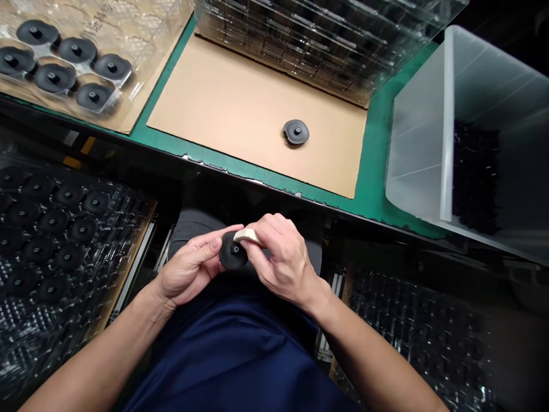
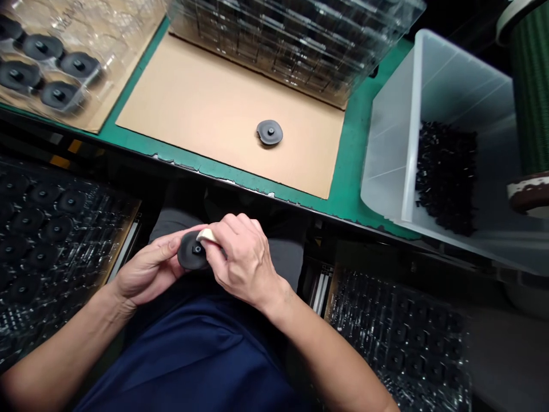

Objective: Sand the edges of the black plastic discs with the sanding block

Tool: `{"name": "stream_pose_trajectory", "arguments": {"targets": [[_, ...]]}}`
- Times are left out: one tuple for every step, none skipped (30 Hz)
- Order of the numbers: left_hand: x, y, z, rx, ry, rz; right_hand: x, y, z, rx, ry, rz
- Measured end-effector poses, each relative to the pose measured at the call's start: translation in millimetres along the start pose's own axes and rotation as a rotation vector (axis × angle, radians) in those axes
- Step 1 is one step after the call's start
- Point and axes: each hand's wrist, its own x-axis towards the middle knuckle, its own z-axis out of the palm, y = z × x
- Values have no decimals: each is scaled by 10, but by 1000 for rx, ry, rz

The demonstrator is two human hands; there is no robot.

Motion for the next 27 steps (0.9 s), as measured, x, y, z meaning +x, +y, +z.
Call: {"name": "stream_pose_trajectory", "arguments": {"targets": [[-1,-18,-10,-12,-27,-33,5,6,-18,13,-39,-60],[-1,-37,-14,-26,-46,-69,13,8,-37,37,-76,-118],[0,-54,-11,-40,-56,-113,21,8,-56,56,-105,-174],[3,-67,-3,-55,-61,-161,28,7,-73,66,-125,-229],[6,-74,9,-69,-65,-207,33,7,-85,65,-136,-281],[11,-75,23,-85,-66,-237,34,8,-90,55,-137,-325],[17,-70,37,-101,-63,-238,30,12,-88,39,-124,-344],[25,-61,49,-121,-49,-204,22,16,-77,21,-88,-320],[34,-49,57,-141,-25,-141,10,21,-59,8,-32,-245],[46,-39,61,-153,9,-60,-4,24,-34,18,21,-127],[60,-32,62,-151,48,26,-19,22,-6,63,43,18],[76,-31,60,-132,86,107,-32,14,23,144,28,172],[91,-36,57,-95,113,168,-40,-3,48,251,-19,313],[106,-45,57,-50,131,216,-41,-28,67,366,-75,423],[117,-56,61,-5,140,255,-37,-61,79,469,-113,496],[123,-66,70,34,141,290,-27,-97,82,546,-116,535],[125,-70,84,62,139,323,-13,-134,78,589,-88,538],[120,-67,101,77,136,357,2,-166,68,600,-50,515],[111,-55,120,82,136,390,15,-188,55,586,-24,472],[96,-35,137,79,141,419,26,-200,41,546,-9,424],[79,-11,149,72,149,439,32,-199,29,484,4,379],[58,14,156,64,155,447,36,-187,20,409,21,337],[37,36,155,58,155,434,39,-167,14,327,44,296],[17,52,147,55,149,398,43,-141,10,244,69,258],[-2,59,133,54,136,343,49,-115,6,162,92,218],[-18,58,116,51,119,277,58,-89,1,88,102,175],[-32,49,97,43,98,212,69,-66,-7,33,95,127]]}}
